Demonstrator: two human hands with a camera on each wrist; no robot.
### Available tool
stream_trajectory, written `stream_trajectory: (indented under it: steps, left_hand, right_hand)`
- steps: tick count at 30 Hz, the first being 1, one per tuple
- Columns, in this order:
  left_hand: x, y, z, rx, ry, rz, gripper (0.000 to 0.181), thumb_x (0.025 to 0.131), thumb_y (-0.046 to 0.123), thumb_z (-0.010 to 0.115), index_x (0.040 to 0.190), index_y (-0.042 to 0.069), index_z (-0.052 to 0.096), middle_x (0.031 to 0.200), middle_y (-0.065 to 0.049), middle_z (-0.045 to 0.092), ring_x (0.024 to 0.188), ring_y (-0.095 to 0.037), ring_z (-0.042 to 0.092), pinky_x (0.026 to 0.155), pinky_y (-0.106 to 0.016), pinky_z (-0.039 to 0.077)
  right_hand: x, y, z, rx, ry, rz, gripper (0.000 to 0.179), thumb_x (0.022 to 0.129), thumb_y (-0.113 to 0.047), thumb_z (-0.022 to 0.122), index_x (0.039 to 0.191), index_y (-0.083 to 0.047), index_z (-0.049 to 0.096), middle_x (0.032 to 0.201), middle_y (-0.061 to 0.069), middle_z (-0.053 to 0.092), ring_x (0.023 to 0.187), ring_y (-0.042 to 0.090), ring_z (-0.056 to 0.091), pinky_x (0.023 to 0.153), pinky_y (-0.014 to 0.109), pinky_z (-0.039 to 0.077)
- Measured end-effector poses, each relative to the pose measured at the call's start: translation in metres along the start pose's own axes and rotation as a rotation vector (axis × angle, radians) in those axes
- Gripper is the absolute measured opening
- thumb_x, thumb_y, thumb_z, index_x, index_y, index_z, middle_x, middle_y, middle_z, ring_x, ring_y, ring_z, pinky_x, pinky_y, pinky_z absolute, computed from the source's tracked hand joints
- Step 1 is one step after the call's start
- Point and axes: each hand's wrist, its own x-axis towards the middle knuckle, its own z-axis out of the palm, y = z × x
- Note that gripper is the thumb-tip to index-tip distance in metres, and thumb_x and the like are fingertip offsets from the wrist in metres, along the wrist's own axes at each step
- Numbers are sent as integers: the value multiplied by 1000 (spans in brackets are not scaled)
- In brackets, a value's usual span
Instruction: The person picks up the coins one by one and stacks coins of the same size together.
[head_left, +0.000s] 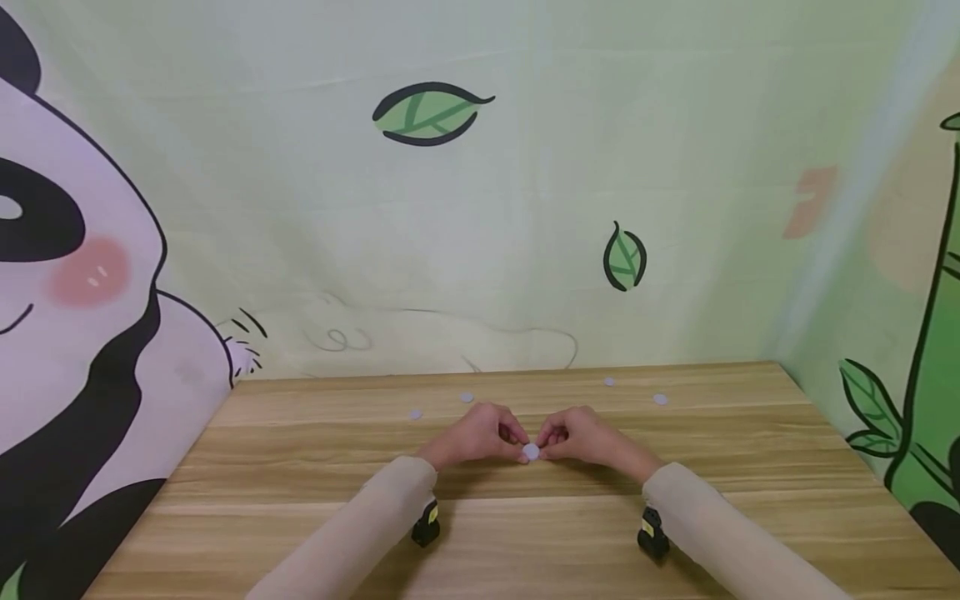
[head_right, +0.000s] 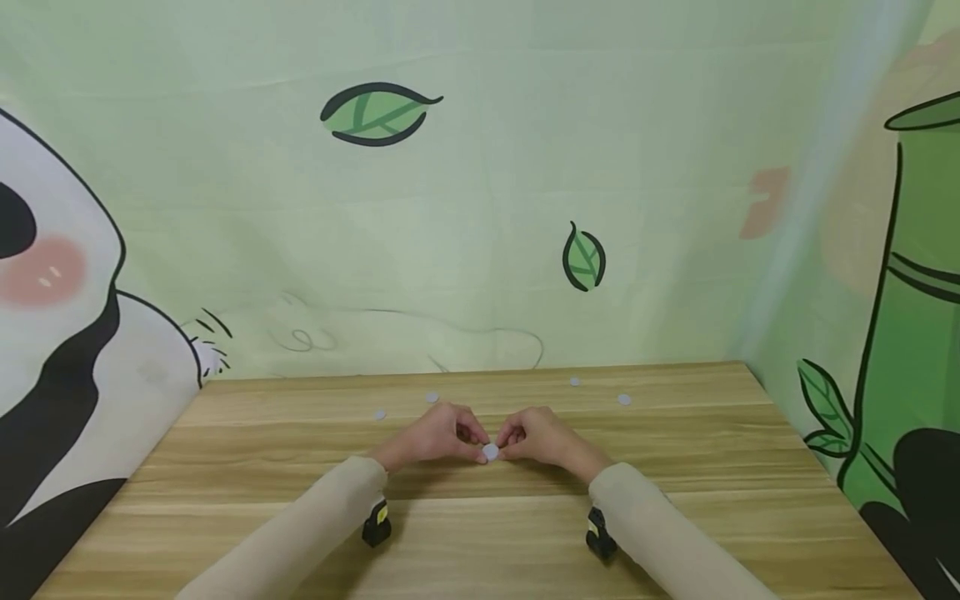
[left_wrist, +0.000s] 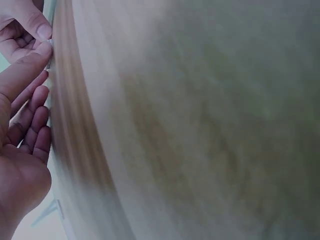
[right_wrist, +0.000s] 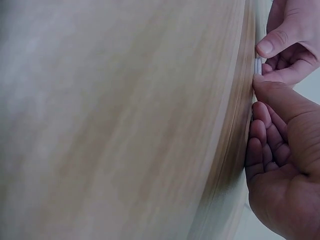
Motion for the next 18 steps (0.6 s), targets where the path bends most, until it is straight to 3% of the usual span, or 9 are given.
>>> stream_trajectory:
  steps: [7, 18]
  left_hand:
    - [1, -5, 4, 6, 21, 21, 15, 80, 16, 88, 92, 11, 82, 84, 3, 67, 80, -9, 56, 69, -20, 46]
    - [2, -7, 5, -7, 35, 1, 14, 79, 17, 89, 91, 13, 83, 82, 5, 67, 77, -4, 54, 68, -18, 45]
  right_hand:
    - [-1, -1, 0, -8, 2, -1, 7, 88, -9, 79, 92, -6, 75, 76, -4, 65, 70, 6, 54, 64, 20, 46]
    - [-1, 0, -1, -27, -21, -31, 6, 89, -10, 78, 92, -6, 75, 76, -6, 64, 70, 5, 53, 66, 20, 46]
